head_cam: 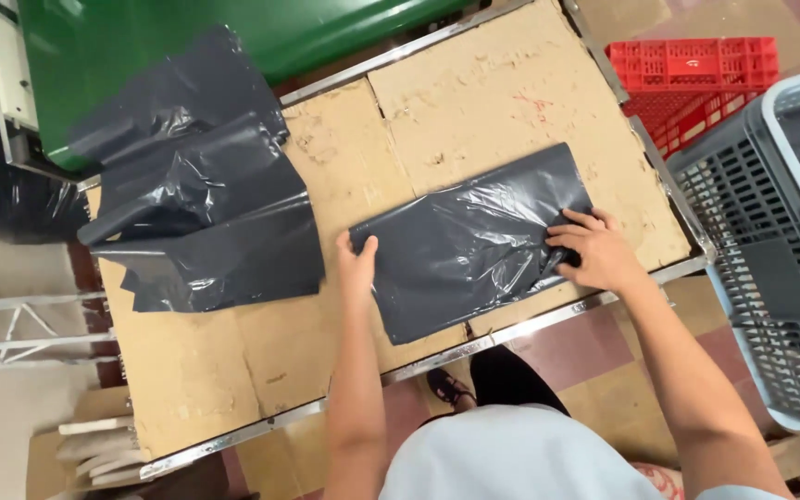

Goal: The person repeatedly folds black plastic sheets on a wooden table and places them into a grey plastic basket. The sheets are taken from a conveyor belt, folded by hand, and stacked in the basket.

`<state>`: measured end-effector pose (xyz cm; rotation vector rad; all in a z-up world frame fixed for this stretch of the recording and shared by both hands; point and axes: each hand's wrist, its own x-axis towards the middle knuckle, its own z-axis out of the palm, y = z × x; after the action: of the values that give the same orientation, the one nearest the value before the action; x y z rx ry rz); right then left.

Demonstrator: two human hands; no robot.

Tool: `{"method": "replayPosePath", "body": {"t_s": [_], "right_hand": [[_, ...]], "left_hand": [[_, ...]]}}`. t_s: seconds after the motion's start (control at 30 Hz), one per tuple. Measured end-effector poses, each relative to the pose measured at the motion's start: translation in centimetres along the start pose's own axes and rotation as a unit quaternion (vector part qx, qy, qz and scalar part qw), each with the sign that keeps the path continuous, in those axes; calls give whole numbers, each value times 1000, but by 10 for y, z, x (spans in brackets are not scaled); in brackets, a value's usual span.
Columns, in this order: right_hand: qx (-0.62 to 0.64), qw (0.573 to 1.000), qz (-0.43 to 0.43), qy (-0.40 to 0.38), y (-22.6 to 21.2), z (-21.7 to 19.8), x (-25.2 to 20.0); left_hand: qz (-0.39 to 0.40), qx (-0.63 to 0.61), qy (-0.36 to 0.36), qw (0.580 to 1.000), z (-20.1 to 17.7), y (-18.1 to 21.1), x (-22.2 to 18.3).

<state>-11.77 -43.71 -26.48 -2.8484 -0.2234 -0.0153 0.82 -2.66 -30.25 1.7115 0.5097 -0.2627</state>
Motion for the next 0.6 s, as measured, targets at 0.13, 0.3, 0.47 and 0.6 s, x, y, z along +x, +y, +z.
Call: {"method": "replayPosePath", "body": {"t_s": [0.13,0.3,0.47,0.6], "right_hand": [[-29,989,-91,109,-57,-16,47],[19,977,-124,172,-100,64,121],[-71,978,-91,172,-34,62,118],[-68,978,-25,193,9,28,107]], "left_hand": [[292,397,136,859,57,16,-20],[383,506,2,773,110,33,-75],[294,537,-63,788,63,26,-99],[365,500,-123,775,11,-10,-107]]}}
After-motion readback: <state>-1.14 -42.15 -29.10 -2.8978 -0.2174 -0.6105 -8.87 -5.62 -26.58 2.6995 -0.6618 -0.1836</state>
